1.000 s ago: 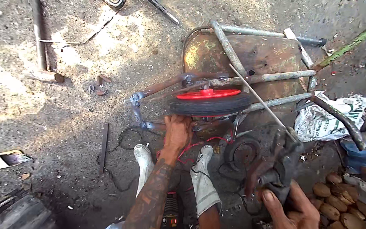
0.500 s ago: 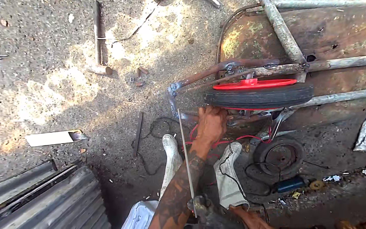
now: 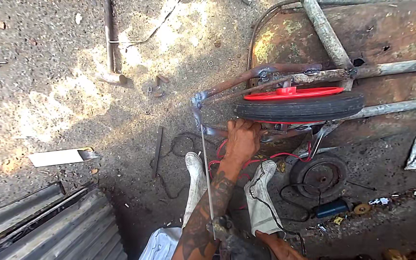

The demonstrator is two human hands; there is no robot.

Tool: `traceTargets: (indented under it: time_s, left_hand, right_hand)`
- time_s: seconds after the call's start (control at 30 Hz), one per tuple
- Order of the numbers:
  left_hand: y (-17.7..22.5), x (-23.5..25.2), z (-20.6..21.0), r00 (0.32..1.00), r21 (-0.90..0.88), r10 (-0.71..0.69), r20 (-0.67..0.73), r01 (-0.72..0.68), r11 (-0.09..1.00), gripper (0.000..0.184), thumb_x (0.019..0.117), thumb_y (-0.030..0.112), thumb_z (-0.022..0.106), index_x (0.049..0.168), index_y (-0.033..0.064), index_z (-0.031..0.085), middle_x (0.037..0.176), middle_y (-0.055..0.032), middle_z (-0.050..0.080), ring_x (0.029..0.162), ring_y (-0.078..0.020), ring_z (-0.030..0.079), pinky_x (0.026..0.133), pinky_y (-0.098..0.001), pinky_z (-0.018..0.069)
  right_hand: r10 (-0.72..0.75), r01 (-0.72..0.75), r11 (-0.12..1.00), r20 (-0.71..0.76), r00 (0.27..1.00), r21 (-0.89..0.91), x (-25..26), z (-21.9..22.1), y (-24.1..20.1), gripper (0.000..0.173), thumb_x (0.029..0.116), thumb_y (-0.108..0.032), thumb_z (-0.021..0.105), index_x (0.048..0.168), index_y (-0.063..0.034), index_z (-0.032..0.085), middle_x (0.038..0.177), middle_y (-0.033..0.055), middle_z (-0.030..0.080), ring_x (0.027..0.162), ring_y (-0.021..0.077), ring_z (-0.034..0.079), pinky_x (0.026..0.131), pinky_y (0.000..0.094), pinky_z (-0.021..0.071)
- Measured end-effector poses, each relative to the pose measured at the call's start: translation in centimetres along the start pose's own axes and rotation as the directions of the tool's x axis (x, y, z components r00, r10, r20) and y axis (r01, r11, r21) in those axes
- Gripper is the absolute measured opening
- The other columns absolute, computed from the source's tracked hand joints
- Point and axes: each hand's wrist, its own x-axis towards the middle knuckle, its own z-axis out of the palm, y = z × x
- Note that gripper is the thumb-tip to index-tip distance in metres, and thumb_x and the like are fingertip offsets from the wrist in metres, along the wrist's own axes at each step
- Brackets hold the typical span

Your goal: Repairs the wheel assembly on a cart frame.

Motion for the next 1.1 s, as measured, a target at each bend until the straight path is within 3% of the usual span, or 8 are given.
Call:
traceTargets:
  time_s: [0.53, 1.1]
  left_hand:
    - [-0.01, -0.02, -0.16, 1.000, -0.009, 0.004, 0.003, -0.004, 1.000, 0.029, 0.1007, 0.033, 0.063, 0.085, 0.0117, 0.074, 0.088, -0.0044, 0.071, 0.092, -0.0258, 0.065, 0.085, -0.0476, 0.0437]
    - [0.04, 0.11, -0.15, 1.000, -0.032, -0.010, 0.020, 0.010, 0.999, 0.023, 0.1002, 0.031, 0.064, 0.091, 0.0129, 0.075, 0.095, -0.0040, 0.073, 0.098, -0.0249, 0.066, 0.088, -0.0472, 0.0451]
  right_hand:
    - [0.010, -0.010, 1.000, -0.017, 1.000, -0.016, 0.62, 0.40, 0.10, 0.049, 0.0956, -0.032, 0.072, 0.127, 0.0053, 0.067, 0.102, 0.0212, 0.073, 0.092, 0.0218, 0.071, 0.087, 0.0331, 0.0567]
    - [0.029, -0.029, 0.999, 0.005, 1.000, -0.035, 0.76, 0.79, -0.15, 0.048, 0.0964, -0.031, 0.071, 0.128, 0.0051, 0.066, 0.103, 0.0215, 0.073, 0.092, 0.0239, 0.071, 0.086, 0.0366, 0.0572]
